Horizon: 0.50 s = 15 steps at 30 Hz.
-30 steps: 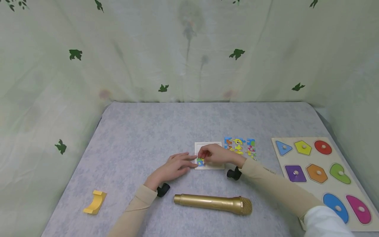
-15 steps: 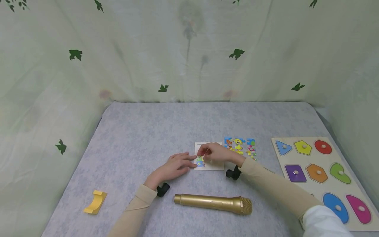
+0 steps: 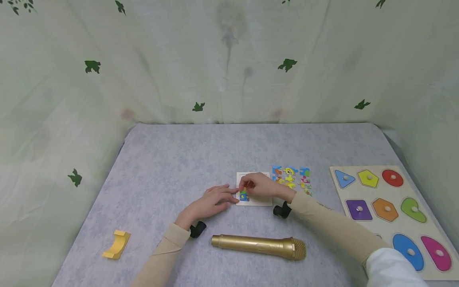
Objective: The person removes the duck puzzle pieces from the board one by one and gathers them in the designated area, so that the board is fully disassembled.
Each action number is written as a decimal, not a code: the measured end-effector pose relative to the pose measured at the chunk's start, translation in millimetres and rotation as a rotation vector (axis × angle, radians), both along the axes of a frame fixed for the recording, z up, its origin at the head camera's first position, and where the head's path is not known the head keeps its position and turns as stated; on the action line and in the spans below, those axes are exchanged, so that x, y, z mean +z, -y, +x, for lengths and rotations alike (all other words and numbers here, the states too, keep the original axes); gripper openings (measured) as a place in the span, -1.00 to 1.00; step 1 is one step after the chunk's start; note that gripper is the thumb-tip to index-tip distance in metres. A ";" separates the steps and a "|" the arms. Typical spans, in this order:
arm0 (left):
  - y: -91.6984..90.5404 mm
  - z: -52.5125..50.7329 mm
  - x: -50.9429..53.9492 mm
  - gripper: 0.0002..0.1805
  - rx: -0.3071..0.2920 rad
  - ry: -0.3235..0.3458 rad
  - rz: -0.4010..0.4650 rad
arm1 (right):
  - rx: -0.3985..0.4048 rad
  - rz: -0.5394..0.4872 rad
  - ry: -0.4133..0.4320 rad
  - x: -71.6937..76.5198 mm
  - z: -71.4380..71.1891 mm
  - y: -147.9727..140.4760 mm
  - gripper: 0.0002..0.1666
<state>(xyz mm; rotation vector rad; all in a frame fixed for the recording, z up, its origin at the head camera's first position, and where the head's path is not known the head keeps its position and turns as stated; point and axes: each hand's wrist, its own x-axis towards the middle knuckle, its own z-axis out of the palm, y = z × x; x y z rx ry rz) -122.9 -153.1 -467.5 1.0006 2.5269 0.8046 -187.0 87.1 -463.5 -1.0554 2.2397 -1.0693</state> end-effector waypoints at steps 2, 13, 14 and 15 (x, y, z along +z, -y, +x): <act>-0.5 0.0 -0.1 -0.69 -0.004 -0.001 -0.009 | -0.023 -0.012 0.026 1.4 -2.6 -4.5 -0.76; -3.2 1.5 2.0 -0.66 -0.012 -0.023 -0.031 | -0.208 -0.028 0.155 2.3 -9.9 -65.7 -0.90; -3.1 1.7 2.0 -0.66 -0.010 -0.020 -0.026 | -0.212 -0.020 0.153 1.8 -9.6 -70.9 -0.91; -2.9 1.8 1.8 -0.66 -0.008 -0.019 -0.020 | -0.211 -0.014 0.151 1.8 -9.1 -75.8 -0.92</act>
